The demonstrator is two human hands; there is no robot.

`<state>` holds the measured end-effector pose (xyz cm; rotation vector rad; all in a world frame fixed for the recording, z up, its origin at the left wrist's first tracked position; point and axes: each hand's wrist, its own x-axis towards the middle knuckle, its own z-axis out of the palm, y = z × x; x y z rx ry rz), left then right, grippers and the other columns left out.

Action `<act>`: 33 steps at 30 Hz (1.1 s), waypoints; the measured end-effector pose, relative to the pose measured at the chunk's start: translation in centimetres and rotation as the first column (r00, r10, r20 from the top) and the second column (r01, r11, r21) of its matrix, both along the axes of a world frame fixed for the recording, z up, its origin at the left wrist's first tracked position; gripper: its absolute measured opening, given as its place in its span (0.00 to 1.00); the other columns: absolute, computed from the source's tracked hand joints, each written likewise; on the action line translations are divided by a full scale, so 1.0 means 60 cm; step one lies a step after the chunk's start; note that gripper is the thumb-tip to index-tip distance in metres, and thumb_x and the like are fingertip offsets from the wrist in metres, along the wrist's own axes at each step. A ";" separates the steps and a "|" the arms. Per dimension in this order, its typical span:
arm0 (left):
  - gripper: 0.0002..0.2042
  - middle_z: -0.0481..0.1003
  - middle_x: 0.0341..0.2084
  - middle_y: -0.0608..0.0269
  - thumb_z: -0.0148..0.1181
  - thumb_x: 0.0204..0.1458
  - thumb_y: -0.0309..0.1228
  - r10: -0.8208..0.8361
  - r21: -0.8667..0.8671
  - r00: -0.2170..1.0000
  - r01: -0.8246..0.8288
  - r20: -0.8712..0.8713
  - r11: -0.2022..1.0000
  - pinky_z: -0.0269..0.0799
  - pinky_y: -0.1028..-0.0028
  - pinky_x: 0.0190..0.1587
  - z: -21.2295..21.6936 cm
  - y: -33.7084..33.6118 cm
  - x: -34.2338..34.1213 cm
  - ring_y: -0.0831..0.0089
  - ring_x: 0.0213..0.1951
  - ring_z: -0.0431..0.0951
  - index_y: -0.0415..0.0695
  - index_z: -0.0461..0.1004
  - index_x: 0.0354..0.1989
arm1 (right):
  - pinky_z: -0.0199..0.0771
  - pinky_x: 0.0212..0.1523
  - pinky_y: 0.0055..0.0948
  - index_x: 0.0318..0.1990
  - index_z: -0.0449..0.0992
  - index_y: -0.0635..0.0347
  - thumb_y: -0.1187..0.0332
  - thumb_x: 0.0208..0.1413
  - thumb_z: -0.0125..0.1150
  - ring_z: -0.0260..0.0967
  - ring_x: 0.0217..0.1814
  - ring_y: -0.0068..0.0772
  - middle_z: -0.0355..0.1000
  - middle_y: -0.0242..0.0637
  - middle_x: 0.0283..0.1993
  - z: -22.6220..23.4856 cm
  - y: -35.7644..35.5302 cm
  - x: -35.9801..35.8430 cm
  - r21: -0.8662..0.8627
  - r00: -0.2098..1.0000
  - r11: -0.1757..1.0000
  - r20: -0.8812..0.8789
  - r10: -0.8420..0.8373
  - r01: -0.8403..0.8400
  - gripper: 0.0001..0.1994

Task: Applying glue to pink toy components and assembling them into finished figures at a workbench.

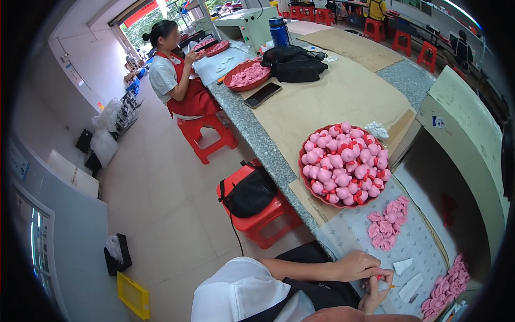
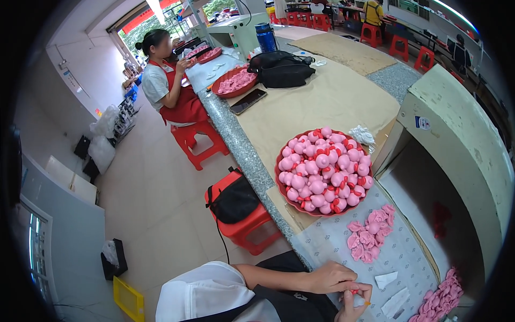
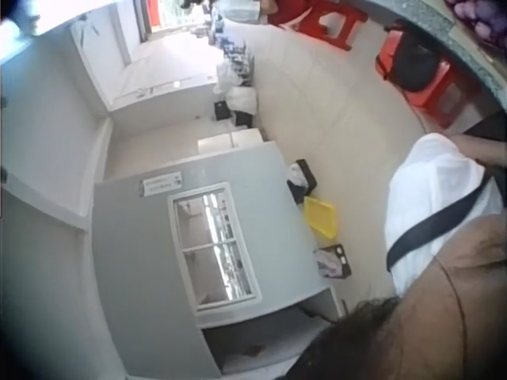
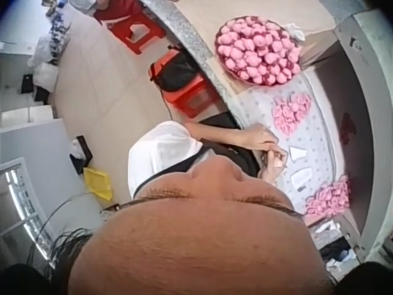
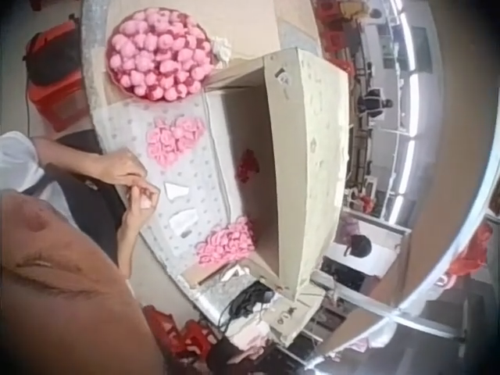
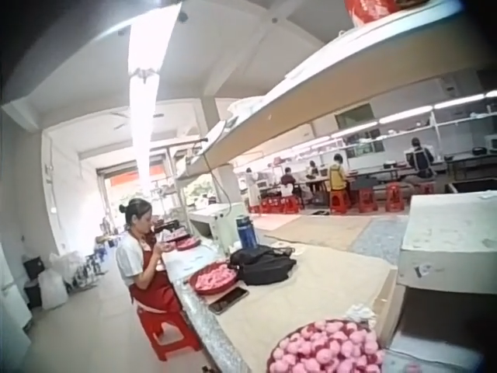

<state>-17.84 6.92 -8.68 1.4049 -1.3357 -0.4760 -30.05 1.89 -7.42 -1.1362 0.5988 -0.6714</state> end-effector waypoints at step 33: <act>0.14 0.63 0.10 0.59 0.44 0.50 0.34 -0.154 0.167 0.988 0.154 -0.015 0.974 0.59 0.74 0.19 0.039 -0.042 -0.021 0.68 0.14 0.66 0.37 0.66 0.18 | 0.60 0.35 0.18 0.33 0.65 0.63 0.75 0.42 0.57 0.59 0.32 0.17 0.63 0.29 0.28 0.003 -0.029 -0.040 -0.130 0.993 0.985 0.002 -0.118 0.117 0.09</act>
